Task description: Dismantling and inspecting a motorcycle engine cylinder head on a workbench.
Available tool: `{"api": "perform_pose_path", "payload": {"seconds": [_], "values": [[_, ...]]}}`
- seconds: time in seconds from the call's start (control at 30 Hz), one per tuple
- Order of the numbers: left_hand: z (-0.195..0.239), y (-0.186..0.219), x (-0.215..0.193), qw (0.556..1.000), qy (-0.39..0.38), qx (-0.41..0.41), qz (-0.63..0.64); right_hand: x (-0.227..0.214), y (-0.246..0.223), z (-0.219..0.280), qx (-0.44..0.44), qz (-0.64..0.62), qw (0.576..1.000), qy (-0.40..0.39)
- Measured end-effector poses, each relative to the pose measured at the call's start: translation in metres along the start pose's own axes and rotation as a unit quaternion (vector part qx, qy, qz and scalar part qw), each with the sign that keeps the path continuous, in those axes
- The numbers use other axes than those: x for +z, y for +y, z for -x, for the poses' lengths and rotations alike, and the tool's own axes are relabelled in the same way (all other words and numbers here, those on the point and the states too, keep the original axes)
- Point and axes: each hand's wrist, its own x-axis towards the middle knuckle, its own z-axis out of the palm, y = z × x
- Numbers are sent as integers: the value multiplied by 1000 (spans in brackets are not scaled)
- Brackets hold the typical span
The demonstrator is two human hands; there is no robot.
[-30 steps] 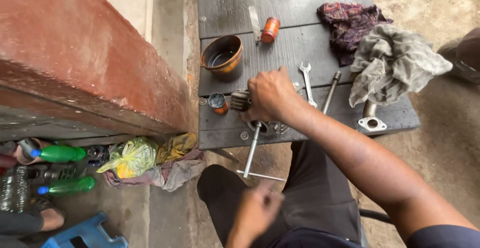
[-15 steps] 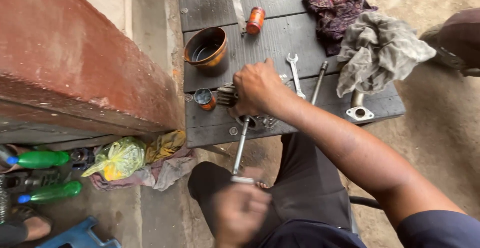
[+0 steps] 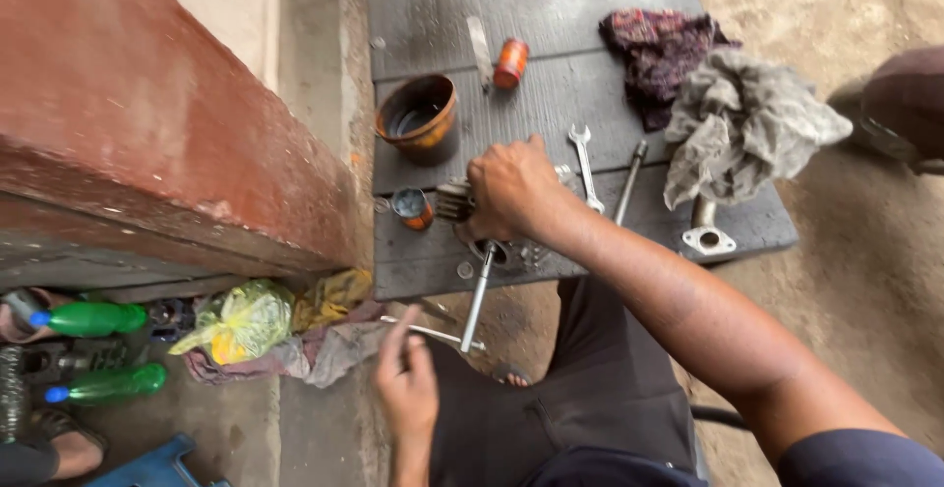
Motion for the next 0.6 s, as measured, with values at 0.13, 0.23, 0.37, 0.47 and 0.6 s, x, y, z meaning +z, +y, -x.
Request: {"api": "perform_pose_path", "payload": {"seconds": [0.13,0.23,0.37,0.47,0.6], "values": [[30,14,29,956,-216,-130,-149,-6,0,1,4,8,1000,-9],[33,62,20,946,-319,-17,-53,3,0,3,2,-2,1000,-2],[7,18,2,999,-5,-18,-28,-3,-2,3,-1,2,1000,6],[23,22,24,983,-127,-121,-52,-6,-2,4,2,5,1000,-10],[27,75,20,963,-166,208,-34,6,3,-2,-9,-18,999,46]]}}
